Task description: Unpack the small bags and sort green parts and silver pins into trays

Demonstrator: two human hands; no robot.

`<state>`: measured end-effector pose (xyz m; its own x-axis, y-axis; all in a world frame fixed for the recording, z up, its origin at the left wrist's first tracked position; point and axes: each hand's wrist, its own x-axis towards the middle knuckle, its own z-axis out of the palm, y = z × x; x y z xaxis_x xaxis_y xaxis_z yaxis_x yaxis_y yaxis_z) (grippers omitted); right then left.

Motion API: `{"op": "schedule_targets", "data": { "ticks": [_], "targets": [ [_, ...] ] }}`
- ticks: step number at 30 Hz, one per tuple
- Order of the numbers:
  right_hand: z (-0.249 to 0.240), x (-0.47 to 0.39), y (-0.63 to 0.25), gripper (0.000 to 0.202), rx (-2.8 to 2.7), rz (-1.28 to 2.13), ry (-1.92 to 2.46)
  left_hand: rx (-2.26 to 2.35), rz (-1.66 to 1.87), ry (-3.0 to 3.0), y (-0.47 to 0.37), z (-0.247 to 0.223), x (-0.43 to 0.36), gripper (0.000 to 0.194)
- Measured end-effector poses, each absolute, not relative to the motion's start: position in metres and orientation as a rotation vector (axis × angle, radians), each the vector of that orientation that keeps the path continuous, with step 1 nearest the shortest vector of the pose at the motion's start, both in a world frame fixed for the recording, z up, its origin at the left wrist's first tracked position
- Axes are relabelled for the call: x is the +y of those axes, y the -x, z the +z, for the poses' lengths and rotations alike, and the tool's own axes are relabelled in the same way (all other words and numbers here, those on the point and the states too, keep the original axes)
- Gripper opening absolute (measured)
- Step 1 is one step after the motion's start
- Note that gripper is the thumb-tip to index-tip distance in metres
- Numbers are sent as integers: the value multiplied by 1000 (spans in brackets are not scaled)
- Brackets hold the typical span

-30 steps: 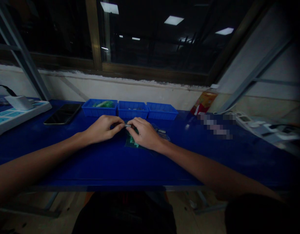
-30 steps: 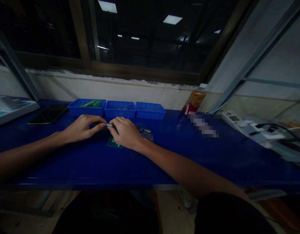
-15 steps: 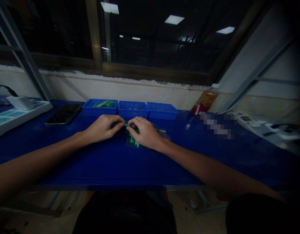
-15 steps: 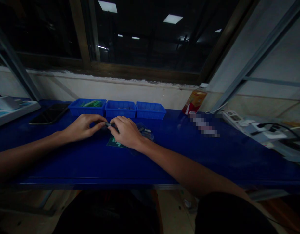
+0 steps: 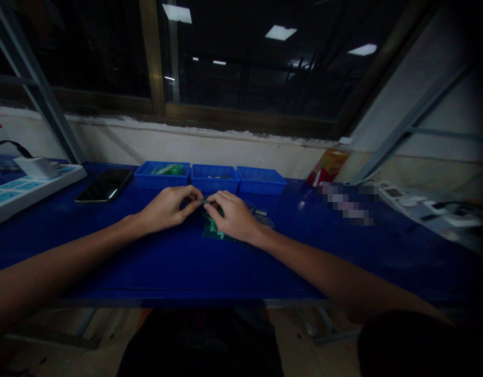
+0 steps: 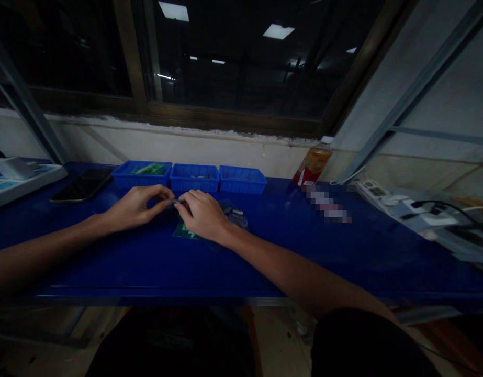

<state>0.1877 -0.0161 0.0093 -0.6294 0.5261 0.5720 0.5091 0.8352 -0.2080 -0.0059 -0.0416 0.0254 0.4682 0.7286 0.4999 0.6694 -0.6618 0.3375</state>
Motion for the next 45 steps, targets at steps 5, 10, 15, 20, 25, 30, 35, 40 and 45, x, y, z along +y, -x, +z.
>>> {"op": "schedule_targets", "data": {
  "ticks": [5, 10, 15, 20, 25, 30, 35, 40, 45],
  "targets": [
    [9, -17, -189, 20, -2325, 95, 738, 1308, 1019, -2552, 5, 21, -40, 23],
    [9, -15, -189, 8, -2327, 89, 728, 1291, 975, -2531, 5, 20, -40, 27],
    [9, -13, -188, 11, -2308, 83, 729, 1308, 978, -2595, 3, 21, -41, 28],
    [10, -13, -188, 11, -2334, 95, 699, 1323, 985, -2663, 4, 22, -42, 23],
    [11, -15, -189, 12, -2337, 91, 712, 1332, 951, -2638, 5, 20, -40, 29],
    [11, -14, -189, 11, -2379, 24, 702, 1309, 871, -2592, 6, 21, -39, 30],
    [12, -15, -189, 12, -2351, 16, 703, 1266, 897, -2652, 7, 20, -38, 29],
    [12, -16, -190, 12, -2343, 17, 687, 1260, 981, -2673, 7, 20, -39, 20],
    [11, -13, -190, 12, -2354, 13, 677, 1279, 996, -2697, 6, 22, -40, 23]
  ]
}}
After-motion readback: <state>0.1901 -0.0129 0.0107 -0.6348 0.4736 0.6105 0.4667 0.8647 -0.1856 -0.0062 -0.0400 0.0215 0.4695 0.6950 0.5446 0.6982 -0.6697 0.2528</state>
